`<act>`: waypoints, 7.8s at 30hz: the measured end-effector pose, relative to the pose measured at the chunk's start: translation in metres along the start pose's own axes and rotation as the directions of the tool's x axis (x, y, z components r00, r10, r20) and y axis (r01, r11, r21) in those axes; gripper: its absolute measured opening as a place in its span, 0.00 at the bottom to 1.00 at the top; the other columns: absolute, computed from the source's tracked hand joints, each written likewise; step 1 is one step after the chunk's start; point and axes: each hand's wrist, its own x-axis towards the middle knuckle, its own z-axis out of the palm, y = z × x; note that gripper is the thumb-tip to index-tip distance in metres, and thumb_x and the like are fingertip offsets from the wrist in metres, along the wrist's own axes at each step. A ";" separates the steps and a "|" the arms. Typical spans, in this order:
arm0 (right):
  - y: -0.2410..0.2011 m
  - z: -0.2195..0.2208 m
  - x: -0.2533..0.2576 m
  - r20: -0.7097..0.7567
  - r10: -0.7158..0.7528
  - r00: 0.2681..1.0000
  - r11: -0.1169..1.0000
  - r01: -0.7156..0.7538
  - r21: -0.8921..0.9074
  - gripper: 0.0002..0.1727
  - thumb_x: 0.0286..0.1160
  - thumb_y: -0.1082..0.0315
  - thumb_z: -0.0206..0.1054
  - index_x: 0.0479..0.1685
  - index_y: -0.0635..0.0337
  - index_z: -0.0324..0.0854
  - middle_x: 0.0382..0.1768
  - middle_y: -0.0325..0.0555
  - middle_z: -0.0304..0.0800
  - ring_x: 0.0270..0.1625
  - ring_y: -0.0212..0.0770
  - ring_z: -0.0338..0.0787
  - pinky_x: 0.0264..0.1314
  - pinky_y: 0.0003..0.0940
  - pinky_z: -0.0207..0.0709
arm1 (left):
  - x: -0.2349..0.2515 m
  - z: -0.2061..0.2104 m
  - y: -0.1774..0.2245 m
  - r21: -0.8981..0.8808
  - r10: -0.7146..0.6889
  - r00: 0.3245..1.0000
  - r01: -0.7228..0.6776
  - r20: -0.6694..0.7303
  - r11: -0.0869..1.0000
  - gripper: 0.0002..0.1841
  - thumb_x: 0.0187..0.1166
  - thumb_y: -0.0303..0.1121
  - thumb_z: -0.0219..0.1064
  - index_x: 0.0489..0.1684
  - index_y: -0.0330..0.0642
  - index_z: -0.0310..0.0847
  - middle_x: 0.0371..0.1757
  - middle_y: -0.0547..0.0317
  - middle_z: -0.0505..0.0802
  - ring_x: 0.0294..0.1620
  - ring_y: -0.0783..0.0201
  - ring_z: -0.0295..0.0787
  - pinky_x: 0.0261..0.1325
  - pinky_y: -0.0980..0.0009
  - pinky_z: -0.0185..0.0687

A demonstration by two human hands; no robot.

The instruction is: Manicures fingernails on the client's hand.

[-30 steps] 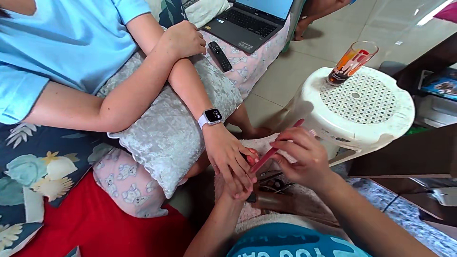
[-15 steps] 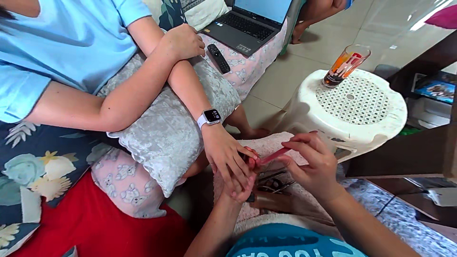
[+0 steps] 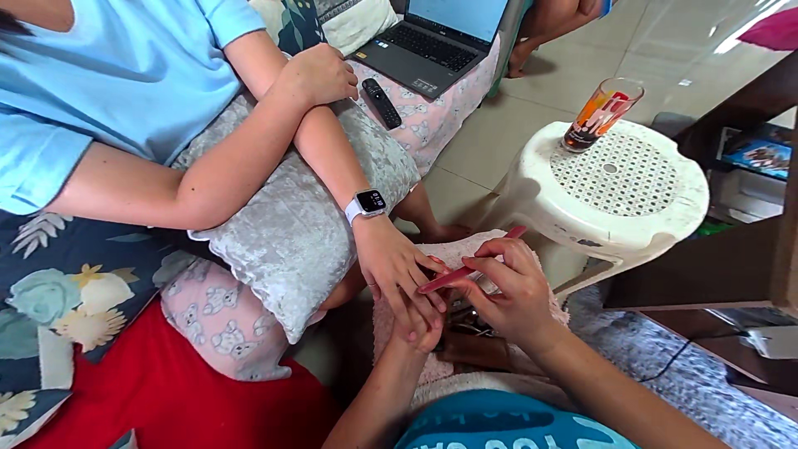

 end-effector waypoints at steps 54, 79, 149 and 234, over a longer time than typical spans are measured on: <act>0.017 -0.005 0.002 0.006 -0.017 1.000 0.997 0.017 0.070 0.20 0.76 0.47 0.73 0.41 0.58 0.90 0.44 0.47 0.87 0.57 0.40 0.84 0.65 0.34 0.77 | 0.004 0.002 -0.001 -0.081 -0.001 0.999 0.005 0.044 0.997 0.11 0.79 0.31 0.69 0.52 0.35 0.87 0.49 0.51 0.93 0.48 0.62 0.93 0.56 0.70 0.87; 0.031 -0.007 0.018 0.108 -0.241 0.964 0.944 0.207 0.258 0.21 0.76 0.46 0.74 0.45 0.57 0.90 0.48 0.44 0.86 0.65 0.39 0.82 0.72 0.33 0.76 | 0.002 -0.013 0.015 -0.170 -0.104 0.970 0.144 0.221 0.975 0.11 0.79 0.32 0.69 0.52 0.35 0.87 0.50 0.51 0.93 0.50 0.60 0.92 0.54 0.70 0.87; 0.004 -0.019 -0.046 0.560 -0.017 0.828 0.975 0.138 -0.175 0.12 0.81 0.64 0.63 0.42 0.58 0.92 0.40 0.49 0.94 0.43 0.50 0.95 0.35 0.46 0.89 | 0.000 -0.018 0.030 0.165 -0.103 0.991 0.087 0.090 0.983 0.08 0.80 0.33 0.67 0.46 0.39 0.88 0.43 0.55 0.93 0.50 0.60 0.92 0.64 0.63 0.84; 0.001 -0.015 0.045 0.843 0.132 0.522 0.500 -0.769 0.398 0.08 0.82 0.69 0.67 0.46 0.60 0.92 0.26 0.34 0.92 0.23 0.25 0.87 0.26 0.18 0.82 | -0.003 -0.031 0.026 0.015 -0.139 0.985 0.138 0.100 0.990 0.08 0.81 0.32 0.66 0.42 0.39 0.89 0.46 0.52 0.94 0.53 0.57 0.91 0.66 0.60 0.84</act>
